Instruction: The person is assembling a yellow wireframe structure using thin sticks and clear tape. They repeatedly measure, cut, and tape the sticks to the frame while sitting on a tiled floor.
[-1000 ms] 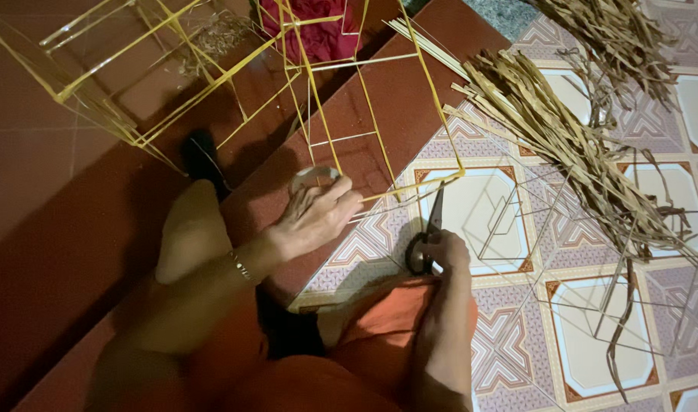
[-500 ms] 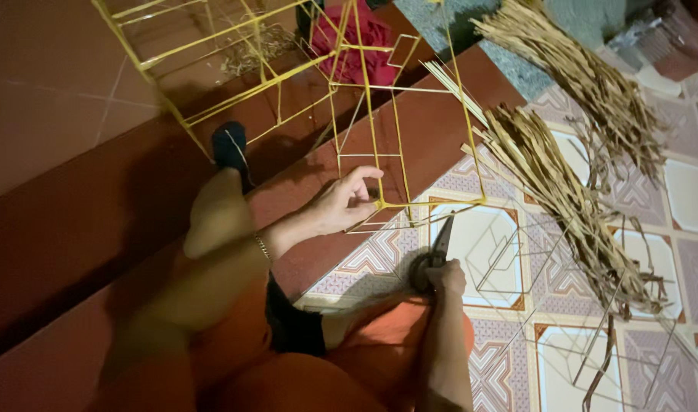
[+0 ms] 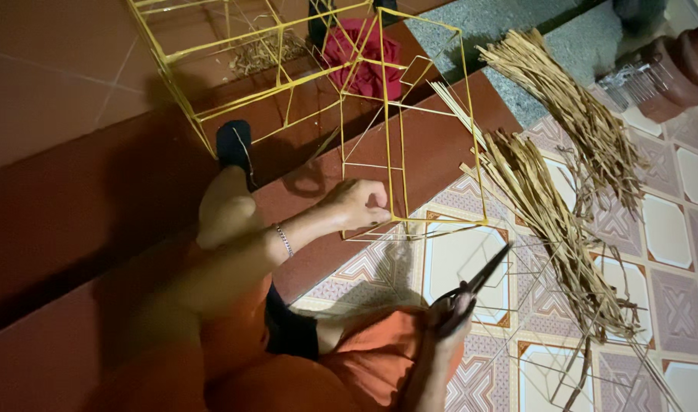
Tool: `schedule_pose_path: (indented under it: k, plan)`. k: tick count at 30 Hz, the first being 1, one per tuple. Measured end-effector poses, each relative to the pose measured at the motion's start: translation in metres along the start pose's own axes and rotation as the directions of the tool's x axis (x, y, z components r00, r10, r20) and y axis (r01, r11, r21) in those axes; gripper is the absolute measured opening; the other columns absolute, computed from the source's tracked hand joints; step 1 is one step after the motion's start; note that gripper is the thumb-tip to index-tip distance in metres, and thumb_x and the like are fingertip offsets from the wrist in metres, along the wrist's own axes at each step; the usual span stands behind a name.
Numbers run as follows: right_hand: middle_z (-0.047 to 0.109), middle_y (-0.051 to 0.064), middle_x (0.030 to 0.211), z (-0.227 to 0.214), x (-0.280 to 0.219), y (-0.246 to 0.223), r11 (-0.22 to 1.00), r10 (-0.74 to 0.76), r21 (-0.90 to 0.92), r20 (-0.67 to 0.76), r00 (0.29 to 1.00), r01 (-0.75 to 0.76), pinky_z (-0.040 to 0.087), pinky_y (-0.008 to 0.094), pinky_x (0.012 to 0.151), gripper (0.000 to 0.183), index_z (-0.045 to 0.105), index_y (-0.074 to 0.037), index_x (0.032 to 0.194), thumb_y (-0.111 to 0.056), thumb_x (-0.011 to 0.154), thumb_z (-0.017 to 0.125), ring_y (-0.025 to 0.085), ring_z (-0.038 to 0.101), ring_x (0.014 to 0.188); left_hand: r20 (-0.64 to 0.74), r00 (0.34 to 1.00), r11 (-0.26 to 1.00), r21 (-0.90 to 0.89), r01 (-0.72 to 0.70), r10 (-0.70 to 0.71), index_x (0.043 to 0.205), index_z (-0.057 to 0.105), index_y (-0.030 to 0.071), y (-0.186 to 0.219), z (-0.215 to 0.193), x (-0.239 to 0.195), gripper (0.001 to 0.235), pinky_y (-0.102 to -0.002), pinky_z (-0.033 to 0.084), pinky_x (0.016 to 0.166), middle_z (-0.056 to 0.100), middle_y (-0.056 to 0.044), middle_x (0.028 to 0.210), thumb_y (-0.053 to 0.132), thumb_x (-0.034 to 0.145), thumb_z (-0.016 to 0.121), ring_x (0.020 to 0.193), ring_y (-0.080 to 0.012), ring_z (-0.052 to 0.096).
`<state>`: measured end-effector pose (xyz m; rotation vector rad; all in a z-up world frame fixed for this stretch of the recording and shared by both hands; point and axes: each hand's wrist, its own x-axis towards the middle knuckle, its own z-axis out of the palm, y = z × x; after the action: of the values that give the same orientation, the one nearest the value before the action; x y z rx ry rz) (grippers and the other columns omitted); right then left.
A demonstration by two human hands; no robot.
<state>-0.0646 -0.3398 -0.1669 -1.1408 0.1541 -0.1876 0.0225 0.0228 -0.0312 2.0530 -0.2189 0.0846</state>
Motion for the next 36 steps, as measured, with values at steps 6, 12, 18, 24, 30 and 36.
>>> schedule_pose_path:
  k: [6, 12, 18, 24, 30, 36]
  plan:
    - [0.054, 0.002, 0.063, 0.053, -0.077, -0.017, 0.999, 0.042, -0.011, 0.515, 0.856, -0.043, 0.040, 0.024, 0.046, 0.049, 0.059, -0.007, 0.100, -0.053, 0.111, 0.045, 0.012, 0.048, 0.051, 0.253, 0.889, 0.924, 0.139, 0.357, -0.381, 0.100, 0.072, 0.017, 0.022, -0.018, -0.008, 0.024, -0.043, 0.056, 0.064, 0.073, -0.007, 0.080, 0.039, 0.091, 0.071, 0.065, -0.0208, 0.070]
    - [0.054, 0.002, 0.065, 0.081, -0.115, -0.023, 0.995, 0.071, -0.099, 0.538, 0.840, -0.020, 0.040, 0.024, 0.047, 0.047, 0.060, -0.006, 0.105, -0.050, 0.110, 0.046, 0.012, 0.048, 0.053, 0.070, 0.992, 0.995, 0.010, 0.100, -0.101, 0.094, 0.078, 0.015, 0.019, -0.020, -0.020, 0.020, -0.038, 0.056, 0.068, 0.079, -0.004, 0.086, 0.033, 0.087, 0.071, 0.071, -0.0193, 0.074]
    - [0.054, 0.001, 0.067, 0.092, -0.122, -0.035, 0.985, -0.117, -0.082, 0.346, 0.931, 0.154, 0.039, 0.024, 0.048, 0.045, 0.061, -0.005, 0.109, -0.048, 0.109, 0.046, 0.012, 0.048, 0.055, 0.049, 0.993, 0.995, -0.002, 0.103, -0.103, 0.095, 0.076, 0.015, 0.010, -0.012, -0.022, 0.018, -0.038, 0.056, 0.065, 0.079, -0.006, 0.089, 0.029, 0.086, 0.070, 0.068, -0.0217, 0.074]
    - [0.054, 0.001, 0.069, 0.100, -0.114, -0.040, 0.949, -0.294, -0.092, 0.087, 0.952, 0.302, 0.039, 0.024, 0.049, 0.044, 0.062, -0.004, 0.113, -0.045, 0.108, 0.046, 0.012, 0.047, 0.056, 0.084, 0.985, 0.986, -0.063, 0.157, -0.152, 0.096, 0.075, 0.014, 0.014, -0.015, -0.027, 0.020, -0.036, 0.055, 0.060, 0.079, -0.004, 0.085, 0.030, 0.087, 0.069, 0.065, -0.0176, 0.072]
    - [0.054, 0.000, 0.071, 0.101, -0.112, -0.036, 0.922, -0.362, -0.145, 0.006, 0.932, 0.359, 0.039, 0.025, 0.051, 0.043, 0.063, -0.004, 0.117, -0.042, 0.107, 0.047, 0.012, 0.047, 0.058, 0.082, 0.984, 0.982, -0.088, 0.166, -0.159, 0.097, 0.074, 0.013, 0.008, -0.007, -0.028, 0.022, -0.034, 0.055, 0.063, 0.078, -0.005, 0.081, 0.033, 0.090, 0.068, 0.066, -0.0146, 0.072]
    - [0.054, 0.000, 0.072, 0.103, -0.089, -0.024, 0.920, -0.267, -0.241, 0.188, 0.945, 0.308, 0.039, 0.025, 0.052, 0.043, 0.064, -0.003, 0.121, -0.040, 0.106, 0.047, 0.012, 0.047, 0.060, 0.185, 0.953, 0.964, -0.063, 0.257, -0.242, 0.100, 0.071, 0.014, 0.000, -0.004, -0.026, 0.015, -0.040, 0.046, 0.047, 0.076, 0.004, 0.100, 0.025, 0.094, 0.064, 0.050, -0.0208, 0.060]
